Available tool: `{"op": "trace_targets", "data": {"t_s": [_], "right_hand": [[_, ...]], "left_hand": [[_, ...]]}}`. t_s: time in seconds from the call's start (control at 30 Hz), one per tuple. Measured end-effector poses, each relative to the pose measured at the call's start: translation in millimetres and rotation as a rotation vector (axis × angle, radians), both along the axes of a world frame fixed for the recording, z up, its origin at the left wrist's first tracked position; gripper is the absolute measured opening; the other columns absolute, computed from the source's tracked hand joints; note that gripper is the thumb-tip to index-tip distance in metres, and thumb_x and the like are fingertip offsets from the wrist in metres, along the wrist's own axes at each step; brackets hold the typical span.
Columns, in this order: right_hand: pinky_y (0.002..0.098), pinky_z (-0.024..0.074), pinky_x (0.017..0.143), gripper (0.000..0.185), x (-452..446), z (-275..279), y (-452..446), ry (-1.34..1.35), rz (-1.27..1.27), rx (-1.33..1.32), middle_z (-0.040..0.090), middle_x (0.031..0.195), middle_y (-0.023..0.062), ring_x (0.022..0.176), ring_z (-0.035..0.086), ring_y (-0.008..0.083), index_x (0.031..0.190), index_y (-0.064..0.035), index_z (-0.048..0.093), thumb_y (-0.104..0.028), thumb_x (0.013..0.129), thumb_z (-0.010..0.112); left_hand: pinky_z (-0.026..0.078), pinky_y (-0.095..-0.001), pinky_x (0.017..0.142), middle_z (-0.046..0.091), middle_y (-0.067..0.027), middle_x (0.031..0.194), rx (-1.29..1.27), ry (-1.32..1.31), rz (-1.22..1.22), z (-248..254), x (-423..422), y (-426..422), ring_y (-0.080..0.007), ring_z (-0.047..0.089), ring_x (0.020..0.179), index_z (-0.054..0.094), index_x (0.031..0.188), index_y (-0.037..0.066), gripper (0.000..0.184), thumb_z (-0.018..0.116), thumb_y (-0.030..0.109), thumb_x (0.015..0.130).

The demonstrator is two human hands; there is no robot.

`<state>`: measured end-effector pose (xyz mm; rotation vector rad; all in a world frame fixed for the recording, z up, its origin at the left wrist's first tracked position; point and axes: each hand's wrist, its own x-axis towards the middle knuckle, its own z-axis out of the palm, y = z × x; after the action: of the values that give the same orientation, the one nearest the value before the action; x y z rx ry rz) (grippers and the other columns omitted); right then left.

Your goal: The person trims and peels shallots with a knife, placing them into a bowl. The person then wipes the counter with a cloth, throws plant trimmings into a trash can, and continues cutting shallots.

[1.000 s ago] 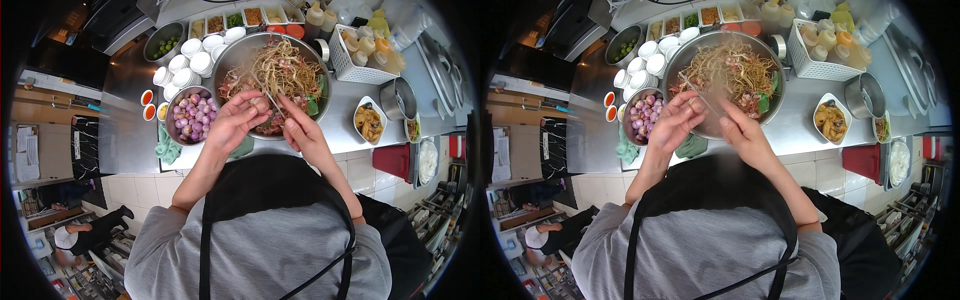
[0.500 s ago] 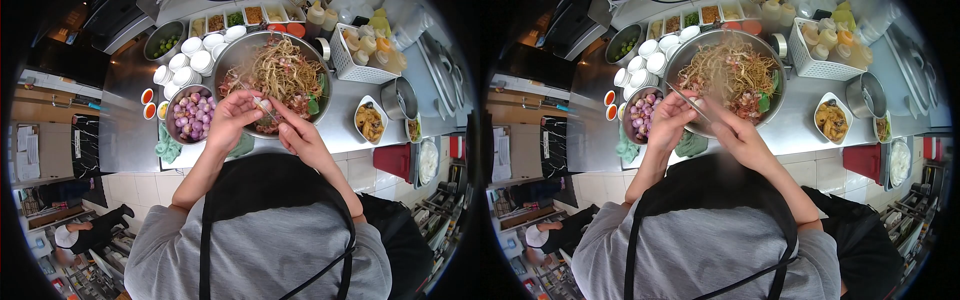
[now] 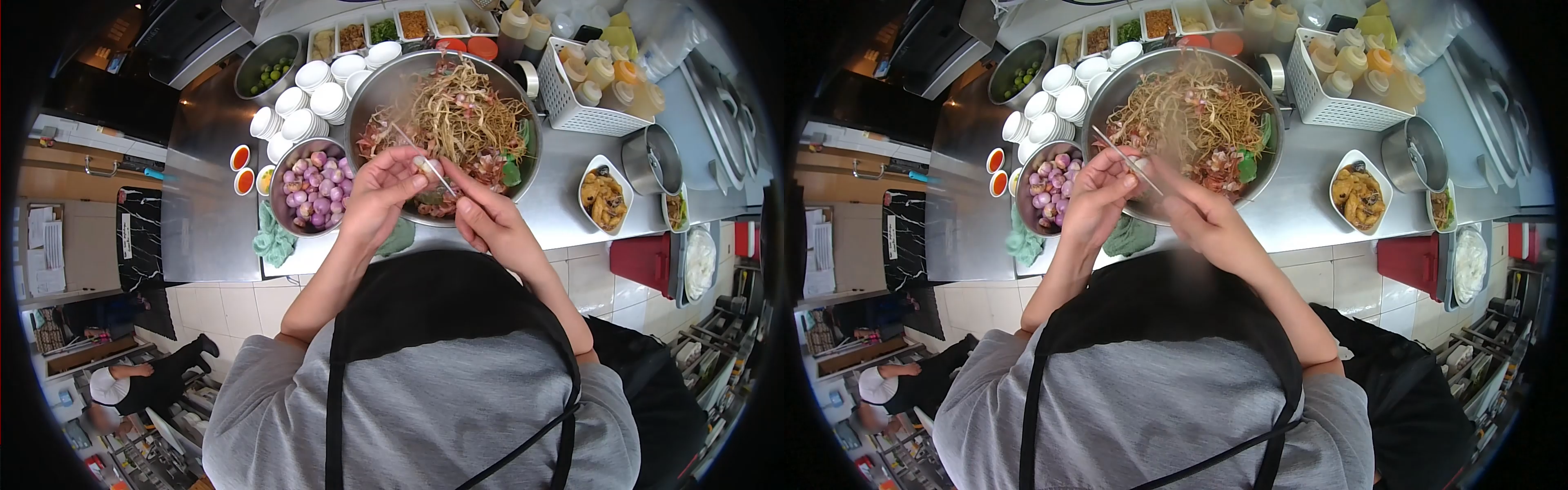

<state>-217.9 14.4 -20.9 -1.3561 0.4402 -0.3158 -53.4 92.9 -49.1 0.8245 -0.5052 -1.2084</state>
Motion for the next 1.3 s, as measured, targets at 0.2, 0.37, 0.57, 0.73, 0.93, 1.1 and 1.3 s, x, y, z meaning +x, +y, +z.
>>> {"op": "trace_targets", "data": {"t_s": [0.2, 0.37, 0.57, 0.73, 0.93, 1.1, 1.3], "right_hand": [[0.0162, 0.0274, 0.042, 0.041, 2, -4, -1, 0.017, 0.027, 0.031, 0.037, 0.056, -0.0031, 0.046, 0.031, 0.0036, 0.131, -0.011, 0.03, -0.022, 0.092, 0.036], [0.0164, 0.0269, 0.043, 0.038, -2, -12, -7, 0.028, 0.012, 0.141, 0.034, 0.057, -0.0059, 0.048, 0.03, 0.0029, 0.127, -0.0103, 0.037, -0.017, 0.09, 0.039], [0.0162, 0.0262, 0.042, 0.04, 2, -3, -1, -0.009, 0.012, 0.068, 0.038, 0.056, -0.0019, 0.046, 0.031, 0.0038, 0.129, -0.0099, 0.033, -0.023, 0.091, 0.036], [0.0158, 0.0262, 0.042, 0.04, 0, -10, -6, 0.015, 0.01, 0.078, 0.037, 0.055, -0.0022, 0.046, 0.031, 0.0037, 0.13, -0.0097, 0.033, -0.023, 0.091, 0.036], [0.016, 0.0256, 0.041, 0.04, 1, -3, -3, -0.008, 0.01, 0.093, 0.037, 0.055, -0.0024, 0.046, 0.031, 0.0037, 0.129, -0.0096, 0.033, -0.022, 0.091, 0.036], [0.0161, 0.0258, 0.042, 0.036, 0, -3, -4, -0.014, -0.006, 0.099, 0.036, 0.056, -0.0054, 0.047, 0.031, 0.0025, 0.127, -0.0107, 0.038, -0.018, 0.091, 0.038], [0.0157, 0.0261, 0.041, 0.041, -2, -8, -7, -0.019, 0.031, 0.122, 0.036, 0.055, -0.0028, 0.047, 0.032, 0.0032, 0.13, -0.0088, 0.032, -0.021, 0.091, 0.037]], "left_hand": [[0.044, -0.028, 0.083, 0.056, -0.0078, 0.094, -0.029, -0.139, 0.067, -2, -3, 0, -0.0147, 0.054, 0.09, 0.05, 0.1, -0.001, 0.028, 0.056, -0.008, 0.073], [0.044, -0.0278, 0.084, 0.055, -0.0076, 0.093, -0.026, -0.072, 0.029, 1, -2, 1, -0.0152, 0.054, 0.091, 0.049, 0.099, -0.001, 0.028, 0.055, -0.009, 0.073], [0.042, -0.0258, 0.084, 0.055, -0.0073, 0.095, -0.037, -0.071, 0.054, -4, -4, 0, -0.0142, 0.053, 0.09, 0.049, 0.101, 0.0, 0.03, 0.057, -0.006, 0.073], [0.044, -0.0275, 0.083, 0.054, -0.0071, 0.094, -0.061, -0.097, 0.063, -2, -5, -1, -0.0148, 0.053, 0.091, 0.049, 0.097, -0.001, 0.028, 0.056, -0.011, 0.072], [0.044, -0.0271, 0.082, 0.054, -0.007, 0.093, -0.063, -0.096, 0.072, -2, -6, -2, -0.0148, 0.053, 0.091, 0.049, 0.097, 0.0, 0.029, 0.056, -0.011, 0.072], [0.044, -0.0267, 0.082, 0.054, -0.0069, 0.093, -0.084, -0.096, 0.071, 0, -6, -2, -0.0148, 0.053, 0.091, 0.049, 0.096, 0.0, 0.028, 0.056, -0.011, 0.072], [0.044, -0.0255, 0.08, 0.054, -0.0062, 0.092, -0.063, -0.085, 0.072, -2, -6, -2, -0.0141, 0.053, 0.088, 0.049, 0.096, 0.0, 0.029, 0.057, -0.011, 0.071]]}}
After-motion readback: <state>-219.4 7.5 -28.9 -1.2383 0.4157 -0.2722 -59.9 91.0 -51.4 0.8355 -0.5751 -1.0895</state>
